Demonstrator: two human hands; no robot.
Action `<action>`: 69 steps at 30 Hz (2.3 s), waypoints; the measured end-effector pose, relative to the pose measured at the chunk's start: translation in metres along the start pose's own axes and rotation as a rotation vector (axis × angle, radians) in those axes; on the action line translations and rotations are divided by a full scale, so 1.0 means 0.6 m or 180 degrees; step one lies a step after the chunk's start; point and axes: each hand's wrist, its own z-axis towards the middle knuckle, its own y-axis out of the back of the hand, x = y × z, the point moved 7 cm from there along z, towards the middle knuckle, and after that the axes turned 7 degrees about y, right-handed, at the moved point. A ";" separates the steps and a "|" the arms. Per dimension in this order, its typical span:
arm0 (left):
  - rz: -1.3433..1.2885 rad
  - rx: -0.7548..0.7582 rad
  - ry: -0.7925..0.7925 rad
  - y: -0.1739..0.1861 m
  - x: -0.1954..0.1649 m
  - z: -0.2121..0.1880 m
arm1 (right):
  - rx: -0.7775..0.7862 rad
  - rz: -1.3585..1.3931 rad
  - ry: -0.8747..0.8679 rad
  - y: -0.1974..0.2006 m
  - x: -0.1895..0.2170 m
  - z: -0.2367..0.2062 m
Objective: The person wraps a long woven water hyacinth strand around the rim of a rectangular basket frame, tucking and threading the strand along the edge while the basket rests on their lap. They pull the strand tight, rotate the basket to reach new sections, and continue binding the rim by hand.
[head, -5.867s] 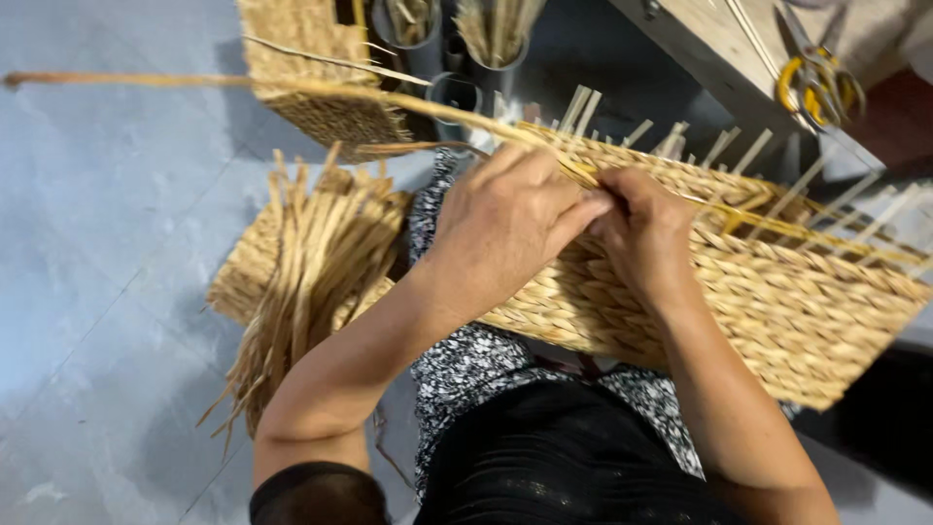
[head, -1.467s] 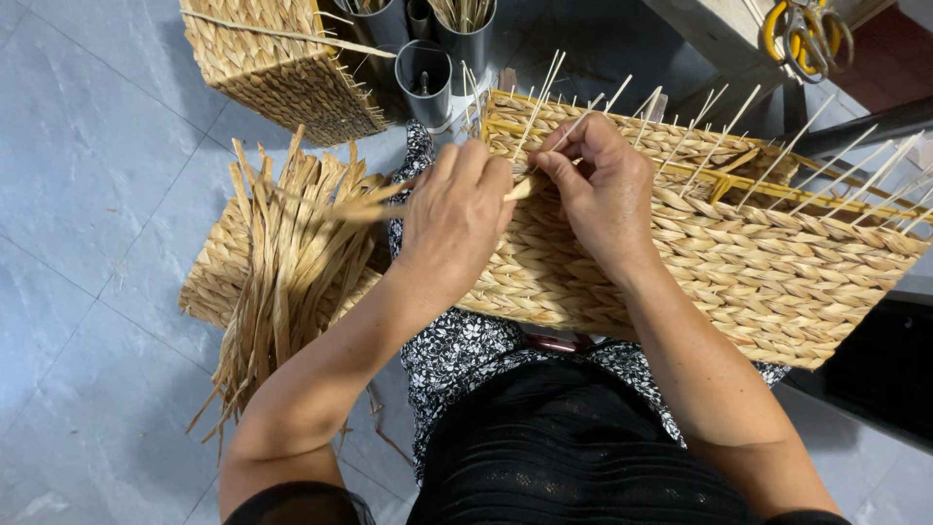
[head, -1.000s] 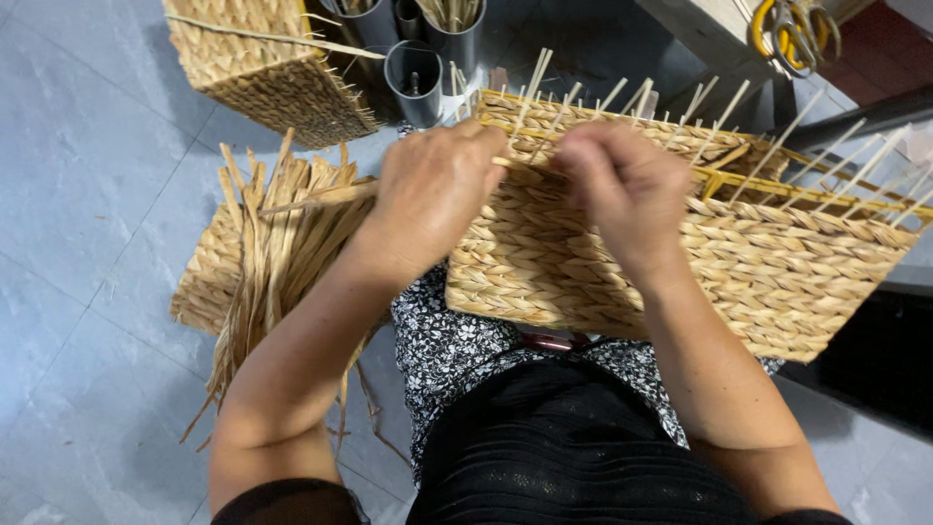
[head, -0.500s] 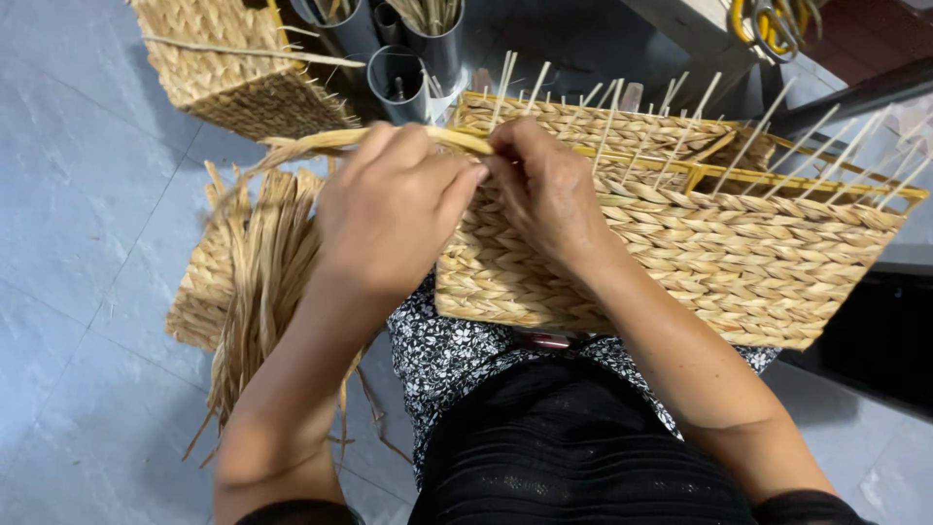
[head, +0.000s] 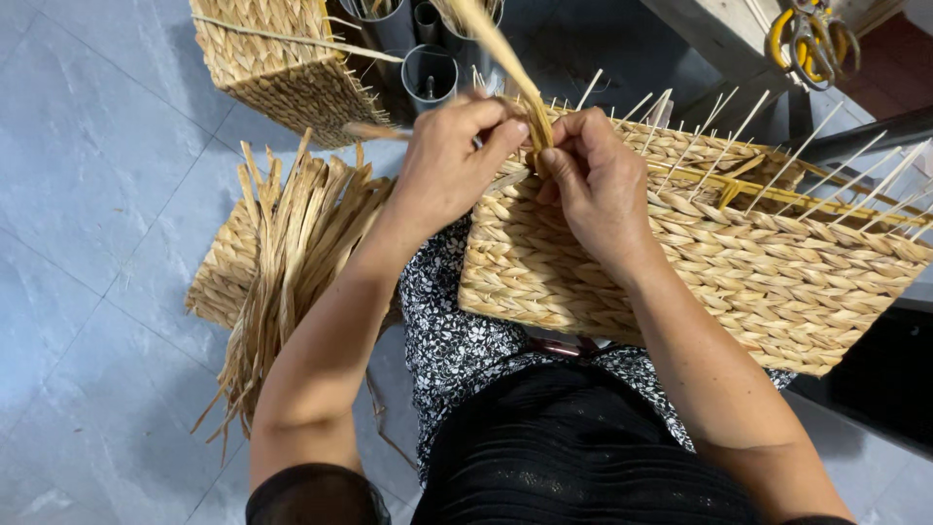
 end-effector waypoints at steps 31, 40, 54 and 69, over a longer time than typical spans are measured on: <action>0.2099 0.0042 -0.0520 0.012 -0.077 -0.074 | -0.0125 -0.0489 0.0302 -0.006 0.001 0.000; 0.1513 0.0508 -0.0223 0.035 -0.051 -0.042 | 0.0132 -0.1020 0.1511 -0.018 0.076 -0.018; 0.1940 -0.0718 -0.0566 0.046 -0.069 -0.090 | -0.0114 -0.1234 0.1281 -0.039 0.040 0.002; -0.1620 0.0396 0.1081 -0.031 0.108 -0.045 | -0.0074 -0.1729 0.1668 -0.043 0.068 -0.039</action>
